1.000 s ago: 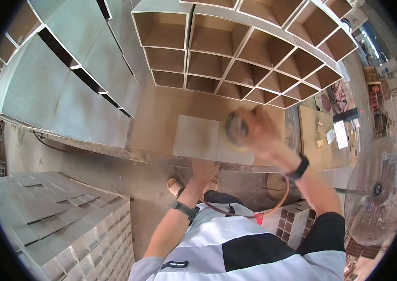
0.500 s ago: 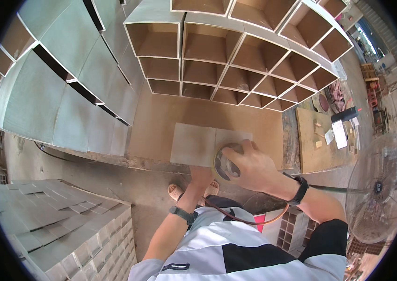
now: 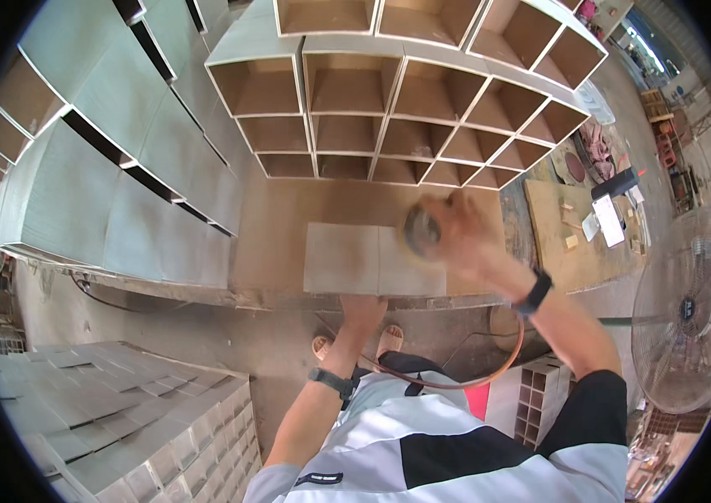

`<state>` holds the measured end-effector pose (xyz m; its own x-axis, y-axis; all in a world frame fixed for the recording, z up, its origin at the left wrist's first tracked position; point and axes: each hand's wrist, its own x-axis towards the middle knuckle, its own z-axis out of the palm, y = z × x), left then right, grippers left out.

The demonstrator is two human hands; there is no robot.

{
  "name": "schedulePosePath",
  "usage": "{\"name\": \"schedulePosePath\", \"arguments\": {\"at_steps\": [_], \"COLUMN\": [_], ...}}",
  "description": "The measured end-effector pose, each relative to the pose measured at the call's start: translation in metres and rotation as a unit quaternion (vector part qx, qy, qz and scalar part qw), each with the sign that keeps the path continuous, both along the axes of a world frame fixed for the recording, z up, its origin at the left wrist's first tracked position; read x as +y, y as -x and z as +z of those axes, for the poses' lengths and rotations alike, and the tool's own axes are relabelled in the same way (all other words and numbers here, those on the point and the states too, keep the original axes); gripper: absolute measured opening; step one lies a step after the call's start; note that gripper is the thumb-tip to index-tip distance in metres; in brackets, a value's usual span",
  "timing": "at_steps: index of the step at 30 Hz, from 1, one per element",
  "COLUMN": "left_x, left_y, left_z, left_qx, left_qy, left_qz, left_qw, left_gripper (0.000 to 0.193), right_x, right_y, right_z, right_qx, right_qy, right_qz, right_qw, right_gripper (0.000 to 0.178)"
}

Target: The person uses a handheld orbital sander to smooth the surfaces of small white wooden boxes. After sanding, the person places the boxes into a larger multi-compartment wooden shelving unit.

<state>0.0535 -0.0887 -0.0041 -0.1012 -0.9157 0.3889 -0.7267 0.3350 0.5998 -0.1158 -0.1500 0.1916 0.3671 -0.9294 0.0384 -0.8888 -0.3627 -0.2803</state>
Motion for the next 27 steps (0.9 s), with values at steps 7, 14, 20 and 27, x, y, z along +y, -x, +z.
{"name": "schedulePosePath", "arguments": {"at_steps": [7, 14, 20, 27], "left_x": [0.003, 0.006, 0.004, -0.001], "left_y": [-0.002, 0.005, -0.002, 0.000], "left_z": [0.007, 0.000, 0.019, 0.079], "left_qx": [0.042, -0.029, 0.057, 0.344], "left_qy": [-0.045, -0.016, 0.015, -0.181], "left_qz": [0.007, -0.017, 0.016, 0.082], "left_qw": [0.998, 0.999, 0.998, 0.918], "left_gripper": [0.039, 0.029, 0.022, 0.016], "right_x": [-0.001, 0.009, 0.095, 0.136], "right_y": [-0.006, 0.094, 0.125, 0.141], "right_z": [-0.003, 0.007, -0.041, -0.055], "right_qx": [0.011, -0.073, -0.282, -0.351], "right_qy": [-0.028, 0.031, 0.086, 0.071], "right_qz": [-0.052, -0.303, -0.410, -0.464], "right_qw": [0.998, 0.950, 0.863, 0.810], "right_gripper": [0.056, 0.052, 0.059, 0.056]}}
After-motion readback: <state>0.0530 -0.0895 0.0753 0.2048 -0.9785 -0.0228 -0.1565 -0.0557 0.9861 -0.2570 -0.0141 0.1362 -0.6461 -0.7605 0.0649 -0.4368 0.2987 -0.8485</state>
